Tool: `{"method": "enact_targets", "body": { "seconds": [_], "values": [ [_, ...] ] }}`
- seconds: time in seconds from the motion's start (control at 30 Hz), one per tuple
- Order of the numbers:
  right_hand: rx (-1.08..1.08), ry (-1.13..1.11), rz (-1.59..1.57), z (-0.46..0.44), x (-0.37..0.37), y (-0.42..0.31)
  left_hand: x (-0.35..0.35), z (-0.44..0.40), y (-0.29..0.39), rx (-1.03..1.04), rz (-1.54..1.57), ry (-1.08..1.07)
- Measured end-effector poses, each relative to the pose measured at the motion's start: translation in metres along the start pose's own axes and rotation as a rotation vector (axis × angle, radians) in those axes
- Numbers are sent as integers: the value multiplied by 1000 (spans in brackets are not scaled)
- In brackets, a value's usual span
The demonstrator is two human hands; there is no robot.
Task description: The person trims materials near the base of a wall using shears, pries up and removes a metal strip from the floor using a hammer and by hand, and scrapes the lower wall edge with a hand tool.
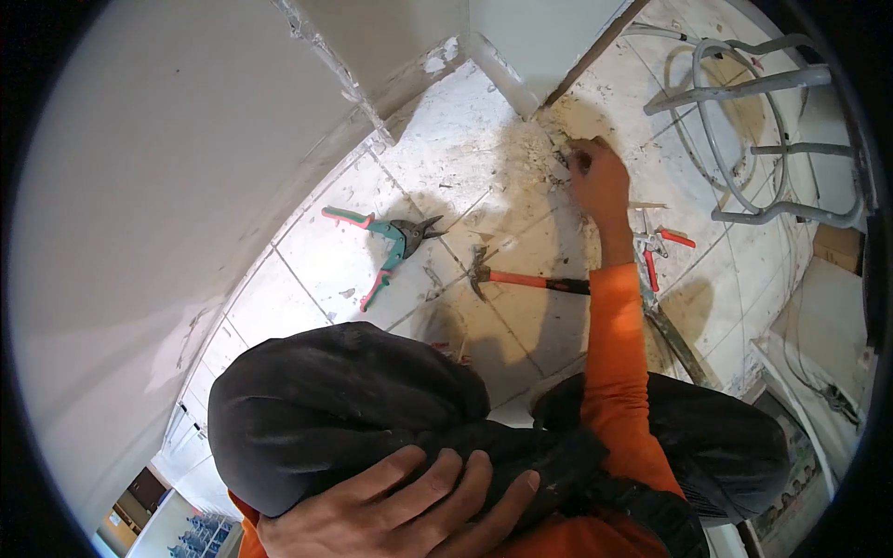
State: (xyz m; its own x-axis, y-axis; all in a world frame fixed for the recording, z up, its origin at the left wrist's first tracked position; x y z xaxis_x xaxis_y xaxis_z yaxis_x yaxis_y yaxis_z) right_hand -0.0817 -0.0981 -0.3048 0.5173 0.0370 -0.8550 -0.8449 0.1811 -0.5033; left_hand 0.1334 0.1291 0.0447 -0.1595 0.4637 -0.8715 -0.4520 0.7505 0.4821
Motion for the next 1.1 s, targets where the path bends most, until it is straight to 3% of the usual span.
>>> {"method": "enact_targets", "body": {
  "seconds": [0.13, 0.23, 0.33, 0.53, 0.63, 0.73, 0.83, 0.93, 1.03, 1.1],
  "values": [
    [-70, 123, -16, -10, -9, -1, 1, -1, -1, 8, 13, 4],
    [-136, -60, 83, -8, 3, 0, 0, -1, -1, 26, 10, 6],
    [-23, -197, -63, 4, -3, 4, 0, 1, -5, 14, 24, 24],
    [-45, 95, -57, -11, -7, 12, 0, -2, -7, 40, 42, 11],
    [165, 220, -13, -11, -22, 31, 0, -1, -10, 36, 50, 13],
    [-24, 36, -186, -6, -3, 16, 1, 0, -11, 43, 59, 12],
    [43, 194, -6, -3, -4, 25, 0, -1, -11, 55, 63, 16],
    [145, 259, -41, 1, -21, 28, 1, 0, -13, 62, 48, 17],
    [108, 157, -71, 18, -16, 12, 12, 10, -10, 45, 42, 93],
    [17, 221, 34, 30, -1, 22, 17, 18, -6, 31, 35, 145]
  ]
}}
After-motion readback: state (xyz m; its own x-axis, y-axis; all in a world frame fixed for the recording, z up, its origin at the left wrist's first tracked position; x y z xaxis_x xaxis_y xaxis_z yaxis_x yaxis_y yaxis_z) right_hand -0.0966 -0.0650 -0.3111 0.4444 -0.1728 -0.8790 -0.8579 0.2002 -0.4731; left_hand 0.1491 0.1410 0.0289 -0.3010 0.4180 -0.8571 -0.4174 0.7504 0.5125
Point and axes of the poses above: each hand's wrist, its own z-axis away from the middle knuckle, its own x-axis out of the palm, y = z × x, the point moved 10 cm from there along -z, towards the middle knuckle, and after that the axes turned 13 degrees about x, right-handed, at the moved point
